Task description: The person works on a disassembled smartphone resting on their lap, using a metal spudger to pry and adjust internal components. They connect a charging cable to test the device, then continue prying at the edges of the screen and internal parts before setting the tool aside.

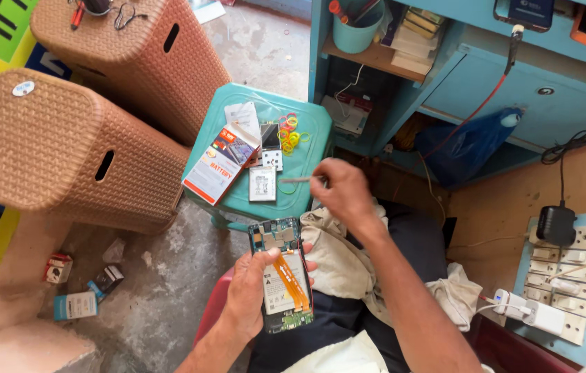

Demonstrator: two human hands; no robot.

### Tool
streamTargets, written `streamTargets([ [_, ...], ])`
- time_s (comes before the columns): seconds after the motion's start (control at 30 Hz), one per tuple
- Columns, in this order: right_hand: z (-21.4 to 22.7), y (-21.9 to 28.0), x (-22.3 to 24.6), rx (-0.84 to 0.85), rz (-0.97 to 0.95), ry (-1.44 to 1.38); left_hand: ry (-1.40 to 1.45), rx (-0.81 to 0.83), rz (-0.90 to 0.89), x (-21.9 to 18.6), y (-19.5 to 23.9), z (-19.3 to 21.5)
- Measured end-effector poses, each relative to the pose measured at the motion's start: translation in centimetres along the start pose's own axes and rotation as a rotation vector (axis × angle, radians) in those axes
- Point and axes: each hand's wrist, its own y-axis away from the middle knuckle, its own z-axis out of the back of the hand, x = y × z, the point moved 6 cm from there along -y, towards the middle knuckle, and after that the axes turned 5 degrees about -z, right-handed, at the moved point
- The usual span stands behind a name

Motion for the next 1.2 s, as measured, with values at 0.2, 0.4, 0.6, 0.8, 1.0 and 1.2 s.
streamTargets([
  [0.2,7.9,4.2,1.5,-0.040,-0.072,-1.079,-0.045,0.031,-0.015,0.4,0.5,-0.9],
  [0.4,9.8,10.7,0.8,-0.014,-0.337,-1.338,0.009,0.077,-0.044,0.9,1.1,-1.9],
  [0.6,3.6,20.8,1.0,0.402,-0.672,-1.045,0.029,0.154,-0.101,0.9,1.5,-3.4],
  [0.8,2.7,23.4,-0.7,0.388,-0.748,-1.205,0.045,0.216,-0.070,1.6,2.1,-4.5],
  [1.0,2.5,24.3,-1.1,0.326,-0.730,-1.171,0.038,0.195,-0.094,2.3,2.8,-5.0],
  [1.2,2.4,24.7,-1.3,0.133,-0.661,-0.963,-0.008,0.146,-0.169,2.4,3.1,-5.0],
])
